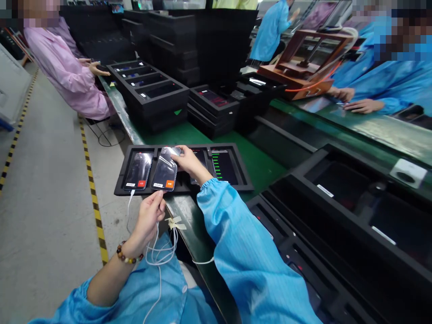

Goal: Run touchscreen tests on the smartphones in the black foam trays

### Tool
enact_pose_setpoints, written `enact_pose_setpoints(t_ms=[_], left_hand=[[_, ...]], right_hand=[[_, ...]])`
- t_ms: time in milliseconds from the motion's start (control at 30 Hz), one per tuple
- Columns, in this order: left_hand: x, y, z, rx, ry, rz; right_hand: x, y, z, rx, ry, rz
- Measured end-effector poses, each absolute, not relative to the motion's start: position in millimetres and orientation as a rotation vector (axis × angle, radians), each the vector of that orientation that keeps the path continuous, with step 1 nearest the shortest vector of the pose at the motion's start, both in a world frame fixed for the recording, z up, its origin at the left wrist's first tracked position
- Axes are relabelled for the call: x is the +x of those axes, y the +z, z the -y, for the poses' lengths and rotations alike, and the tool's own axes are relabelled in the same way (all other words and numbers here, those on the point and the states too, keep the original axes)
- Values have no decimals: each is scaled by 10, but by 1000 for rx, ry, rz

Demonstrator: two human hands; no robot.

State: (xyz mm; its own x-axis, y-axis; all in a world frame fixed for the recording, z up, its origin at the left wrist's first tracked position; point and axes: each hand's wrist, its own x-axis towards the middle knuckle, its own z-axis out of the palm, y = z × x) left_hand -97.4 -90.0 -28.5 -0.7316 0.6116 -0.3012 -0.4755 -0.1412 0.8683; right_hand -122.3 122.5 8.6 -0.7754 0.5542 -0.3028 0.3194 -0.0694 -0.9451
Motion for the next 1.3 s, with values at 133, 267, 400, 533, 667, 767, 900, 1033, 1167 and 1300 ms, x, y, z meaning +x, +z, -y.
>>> enact_pose_setpoints(t_ms=[133,267,400,533,667,767,900,1033,1167,1300], left_hand=[[-1034,-267,913,167,1954,-1432],[-1116,-226,986,226,1843,-1454],[-1114,-198,1271,392,1784,-1697],[-1086,-154,1586,604,1704,-2040],[-1112,-47,1625,457,1696,-1820],[-1104,49,1523,392,1613,-1536],[-966,117,1315,560,1380,-1346],[-815,82,1115,690,1179,-1397],[-829,-6,1093,634,1185,-1332],[-927,-107,1207,646,1163,-1215]], right_hand=[[-1201,55,-1167,-968,1943,2044],[-1203,31,-1230,-994,1902,2120],[-1277,42,-1307,-1007,1776,2257],[-1389,84,-1264,-981,1512,2420],[-1346,210,-1348,-939,1148,2534],[-1156,288,-1592,-1001,907,2564],[-909,220,-1855,-1061,755,2655],[-869,74,-1885,-994,688,2722],[-906,45,-1913,-1007,652,2745],[-923,60,-1963,-1042,680,2749]])
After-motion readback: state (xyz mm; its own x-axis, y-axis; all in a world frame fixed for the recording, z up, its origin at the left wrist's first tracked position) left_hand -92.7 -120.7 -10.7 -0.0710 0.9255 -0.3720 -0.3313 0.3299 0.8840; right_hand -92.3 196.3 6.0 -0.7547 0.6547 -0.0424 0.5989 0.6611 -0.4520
